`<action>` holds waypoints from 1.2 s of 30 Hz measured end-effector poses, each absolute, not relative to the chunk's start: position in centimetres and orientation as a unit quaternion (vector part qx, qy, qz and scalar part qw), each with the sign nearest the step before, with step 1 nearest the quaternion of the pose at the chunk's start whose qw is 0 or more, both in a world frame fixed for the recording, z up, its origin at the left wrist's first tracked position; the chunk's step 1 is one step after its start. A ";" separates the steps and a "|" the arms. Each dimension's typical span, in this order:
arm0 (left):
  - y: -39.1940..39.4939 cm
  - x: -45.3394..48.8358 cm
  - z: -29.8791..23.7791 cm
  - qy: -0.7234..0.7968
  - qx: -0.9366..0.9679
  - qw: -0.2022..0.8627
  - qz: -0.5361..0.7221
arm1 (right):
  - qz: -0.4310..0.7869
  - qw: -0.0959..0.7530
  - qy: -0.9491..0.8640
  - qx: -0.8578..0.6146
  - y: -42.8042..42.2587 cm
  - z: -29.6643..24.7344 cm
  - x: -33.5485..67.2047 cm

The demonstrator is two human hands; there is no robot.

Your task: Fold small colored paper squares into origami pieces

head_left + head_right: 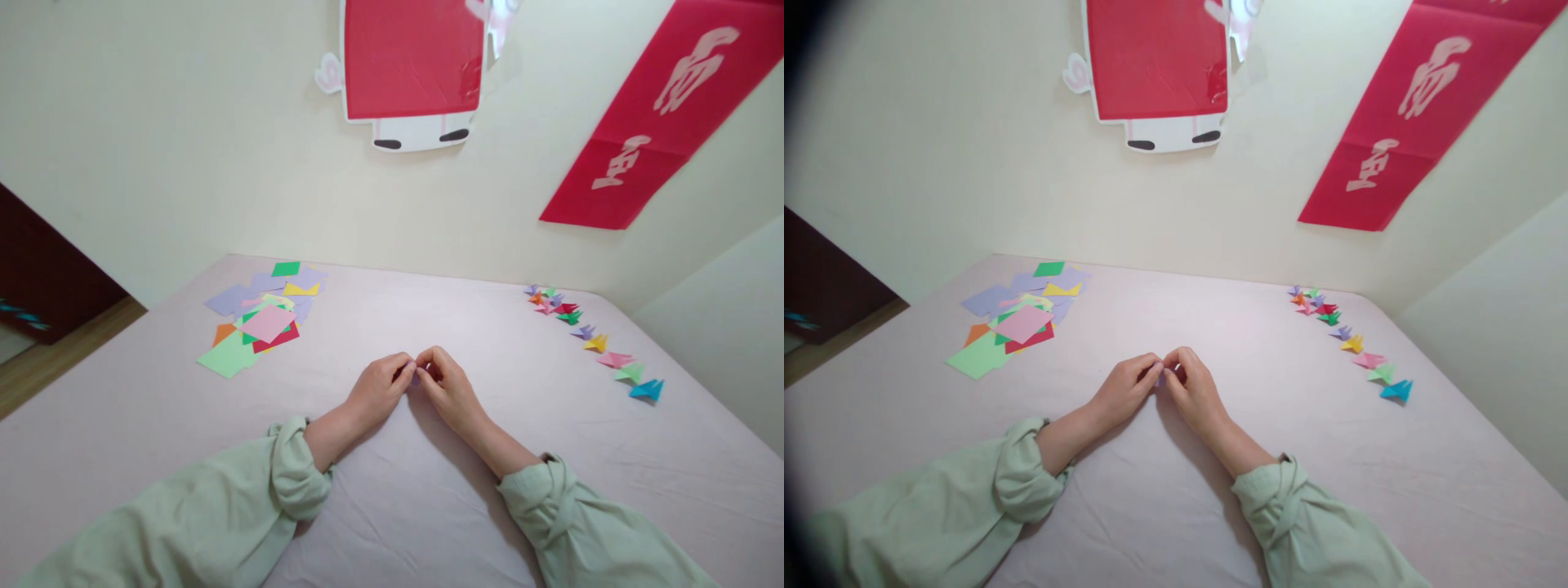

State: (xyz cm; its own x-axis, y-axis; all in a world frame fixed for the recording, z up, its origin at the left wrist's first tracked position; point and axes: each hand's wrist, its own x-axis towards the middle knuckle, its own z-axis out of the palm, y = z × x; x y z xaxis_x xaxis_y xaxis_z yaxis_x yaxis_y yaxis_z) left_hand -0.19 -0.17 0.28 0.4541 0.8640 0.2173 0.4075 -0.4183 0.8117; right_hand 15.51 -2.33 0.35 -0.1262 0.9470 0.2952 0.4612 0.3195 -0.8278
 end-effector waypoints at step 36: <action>0.8 -0.1 -0.5 0.423 0.606 0.520 0.429 | 0.411 0.444 -0.607 -0.515 -1.9 0.0 16.0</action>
